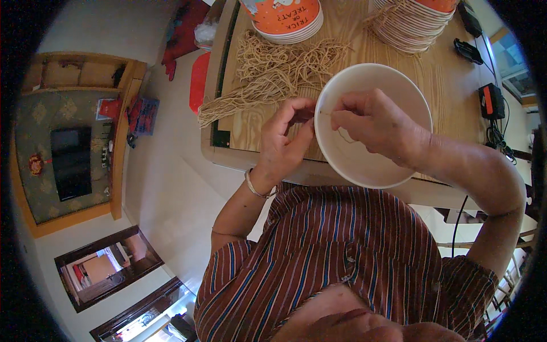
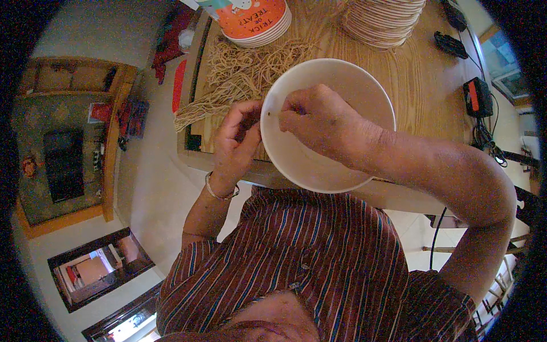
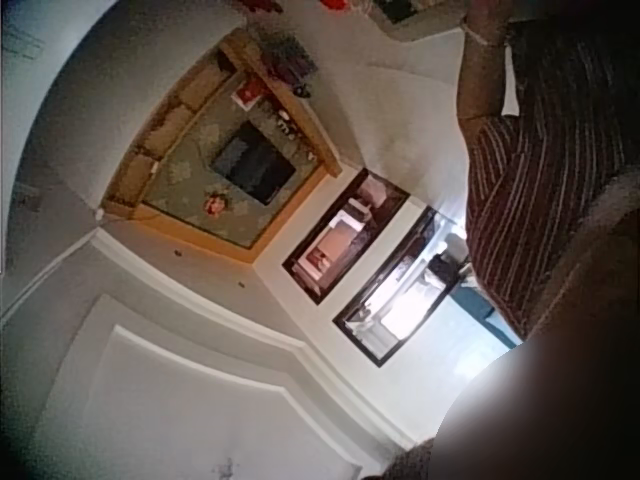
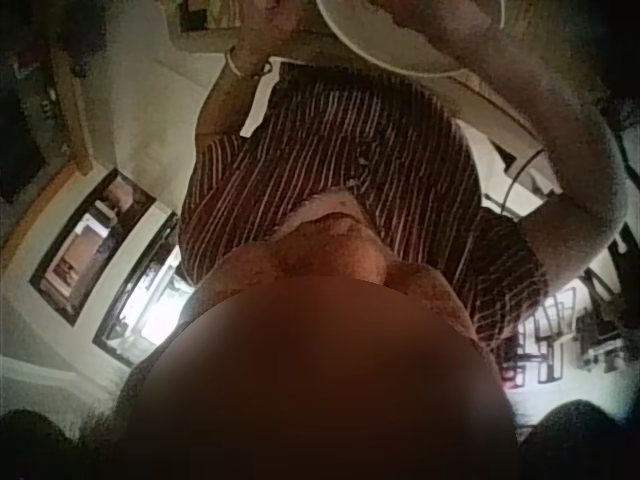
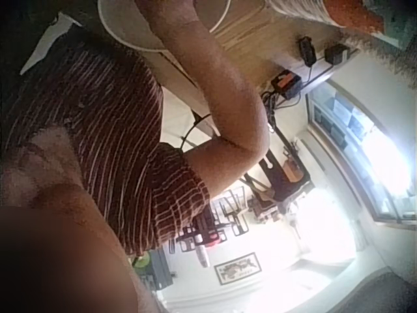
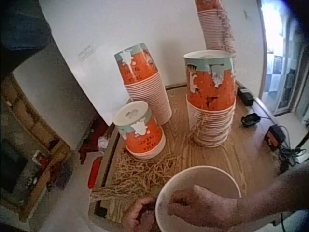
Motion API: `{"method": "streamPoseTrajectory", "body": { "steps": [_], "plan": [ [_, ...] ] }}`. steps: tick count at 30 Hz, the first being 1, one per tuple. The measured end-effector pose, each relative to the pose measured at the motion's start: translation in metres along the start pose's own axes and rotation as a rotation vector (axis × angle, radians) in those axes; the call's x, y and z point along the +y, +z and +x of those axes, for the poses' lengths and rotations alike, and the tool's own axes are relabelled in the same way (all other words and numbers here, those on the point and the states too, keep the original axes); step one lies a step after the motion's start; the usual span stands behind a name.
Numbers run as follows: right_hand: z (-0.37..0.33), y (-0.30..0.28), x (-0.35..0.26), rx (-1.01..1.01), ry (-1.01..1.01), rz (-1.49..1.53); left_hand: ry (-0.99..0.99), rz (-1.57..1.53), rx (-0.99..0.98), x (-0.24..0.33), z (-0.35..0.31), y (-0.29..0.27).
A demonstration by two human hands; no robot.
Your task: The recorder ties small strands of raffia into loops and places them into a bowl, likely for packaging or decorating cups.
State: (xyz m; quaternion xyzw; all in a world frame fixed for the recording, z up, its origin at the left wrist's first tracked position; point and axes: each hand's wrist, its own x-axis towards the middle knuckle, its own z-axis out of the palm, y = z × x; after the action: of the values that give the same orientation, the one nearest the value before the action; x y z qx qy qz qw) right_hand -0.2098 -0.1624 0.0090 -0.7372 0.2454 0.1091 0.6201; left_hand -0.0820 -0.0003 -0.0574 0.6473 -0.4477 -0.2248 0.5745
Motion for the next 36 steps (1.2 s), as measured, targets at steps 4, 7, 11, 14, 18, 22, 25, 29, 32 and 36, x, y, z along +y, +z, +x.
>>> {"method": "streamPoseTrajectory", "body": {
  "steps": [4, 7, 11, 14, 18, 22, 25, 29, 32, 36],
  "plan": [
    [0.002, 0.001, 0.002, 0.002, -0.026, 0.013, 0.017, 0.018, 0.014, -0.003, -0.001, 0.001],
    [0.002, 0.001, 0.003, 0.007, -0.044, 0.019, 0.021, 0.02, 0.02, -0.005, -0.001, 0.001],
    [0.002, 0.001, 0.001, 0.003, -0.052, 0.022, 0.02, 0.051, 0.024, -0.002, 0.0, 0.001],
    [0.003, 0.002, 0.001, 0.064, -0.151, -0.077, 0.06, 0.076, 0.039, -0.003, -0.001, 0.0],
    [0.003, 0.002, 0.002, 0.052, -0.176, -0.08, 0.062, 0.079, 0.05, -0.001, -0.001, 0.001],
    [0.004, 0.003, 0.001, 0.049, -0.128, -0.081, 0.075, 0.117, 0.059, 0.002, 0.0, 0.002],
    [0.003, 0.003, 0.001, 0.046, -0.145, -0.057, 0.068, 0.135, 0.07, 0.004, 0.0, 0.003],
    [0.004, 0.005, -0.001, 0.059, -0.162, -0.061, 0.109, 0.165, 0.073, 0.001, 0.0, 0.001],
    [0.007, 0.004, 0.002, 0.05, -0.186, -0.092, 0.137, 0.231, 0.066, 0.004, 0.001, 0.001],
    [0.009, 0.005, 0.002, 0.043, -0.208, -0.107, 0.167, 0.325, 0.095, 0.009, 0.001, 0.001]
  ]
}}
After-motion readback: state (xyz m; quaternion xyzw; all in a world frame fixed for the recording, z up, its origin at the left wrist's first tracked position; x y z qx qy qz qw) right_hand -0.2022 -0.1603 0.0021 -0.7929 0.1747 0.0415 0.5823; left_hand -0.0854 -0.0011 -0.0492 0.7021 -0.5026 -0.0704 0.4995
